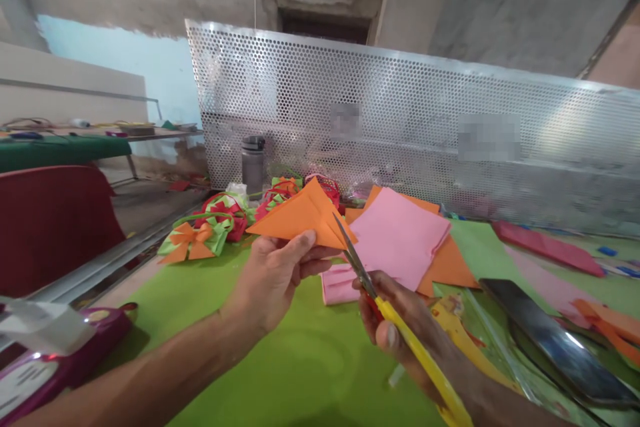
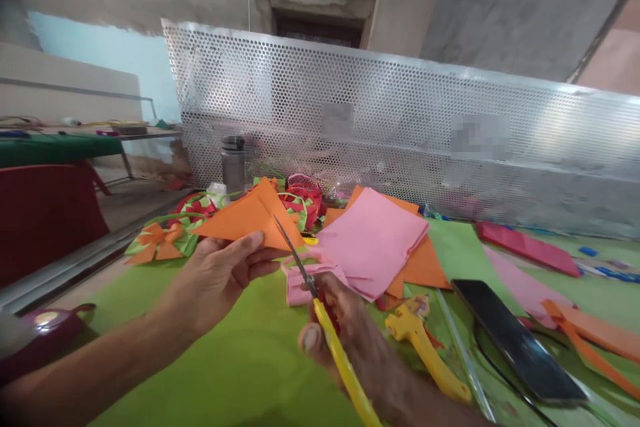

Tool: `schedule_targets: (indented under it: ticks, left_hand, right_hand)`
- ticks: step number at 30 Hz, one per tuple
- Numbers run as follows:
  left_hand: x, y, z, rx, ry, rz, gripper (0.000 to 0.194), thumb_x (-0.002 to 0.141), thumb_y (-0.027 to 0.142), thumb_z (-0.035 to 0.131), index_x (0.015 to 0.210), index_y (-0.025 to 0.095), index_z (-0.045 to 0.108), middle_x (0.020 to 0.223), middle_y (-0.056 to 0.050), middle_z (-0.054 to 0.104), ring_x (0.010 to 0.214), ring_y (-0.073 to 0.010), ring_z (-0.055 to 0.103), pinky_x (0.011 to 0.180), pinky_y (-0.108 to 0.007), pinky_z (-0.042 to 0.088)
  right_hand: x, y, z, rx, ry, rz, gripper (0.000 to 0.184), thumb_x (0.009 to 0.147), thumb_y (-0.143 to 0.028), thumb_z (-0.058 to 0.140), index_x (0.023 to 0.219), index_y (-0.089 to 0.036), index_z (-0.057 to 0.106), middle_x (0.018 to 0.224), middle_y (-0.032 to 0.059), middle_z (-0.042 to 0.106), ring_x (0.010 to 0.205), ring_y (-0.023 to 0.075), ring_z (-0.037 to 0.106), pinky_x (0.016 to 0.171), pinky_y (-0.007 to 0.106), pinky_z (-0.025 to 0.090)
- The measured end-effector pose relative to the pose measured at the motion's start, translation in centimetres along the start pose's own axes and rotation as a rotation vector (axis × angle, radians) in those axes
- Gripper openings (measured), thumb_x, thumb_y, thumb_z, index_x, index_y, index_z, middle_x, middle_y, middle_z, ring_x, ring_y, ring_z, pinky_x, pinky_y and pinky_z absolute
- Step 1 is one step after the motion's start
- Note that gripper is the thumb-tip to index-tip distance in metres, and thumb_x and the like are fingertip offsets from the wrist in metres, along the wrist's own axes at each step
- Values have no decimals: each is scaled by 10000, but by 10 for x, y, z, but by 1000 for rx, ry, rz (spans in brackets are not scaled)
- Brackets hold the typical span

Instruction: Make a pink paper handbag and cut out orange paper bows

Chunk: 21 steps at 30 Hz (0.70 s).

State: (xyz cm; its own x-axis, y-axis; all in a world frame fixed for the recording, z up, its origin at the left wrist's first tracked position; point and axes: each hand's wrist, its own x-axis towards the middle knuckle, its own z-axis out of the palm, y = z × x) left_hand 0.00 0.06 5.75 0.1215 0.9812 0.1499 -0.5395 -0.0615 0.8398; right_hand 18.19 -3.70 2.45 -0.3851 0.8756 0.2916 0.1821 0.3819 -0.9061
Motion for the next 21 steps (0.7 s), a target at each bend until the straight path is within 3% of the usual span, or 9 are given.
schedule_targets:
  ticks: [4, 9, 13, 21]
  left_hand:
    - [0, 0, 0, 2, 9, -2, 193, 673, 208, 700, 828, 108, 643, 829, -87, 717, 727, -230, 692, 619, -295, 566]
    - [0, 0, 1, -3, 15, -7, 215, 669, 196, 699, 849, 94, 638, 848, -93, 714, 725, -232, 691, 618, -297, 569]
    - [1, 0, 1, -8, 20, -24, 199, 681, 176, 683, 856, 93, 635, 832, -88, 715, 715, -223, 691, 611, -285, 565]
    - [2, -2, 1, -11, 27, -22, 199, 669, 162, 684, 855, 107, 641, 780, -60, 708, 687, -211, 690, 596, -280, 563]
  right_hand:
    - [-1, -4, 0, -1, 31, 3, 352, 727, -560, 586, 819, -234, 491, 682, -11, 389, 579, 147, 399, 502, 265, 379]
    - [-1, -7, 2, -97, 82, -6, 393, 741, -626, 518, 784, -238, 476, 642, -24, 353, 566, 149, 377, 485, 267, 339]
    - [-2, -6, 0, -138, 19, 24, 421, 766, -647, 447, 803, -228, 461, 667, -7, 404, 573, 150, 373, 488, 270, 337]
    - [1, -6, 1, -23, 36, 116, 445, 705, -640, 544, 760, -205, 466, 665, -14, 411, 549, 117, 349, 460, 241, 311]
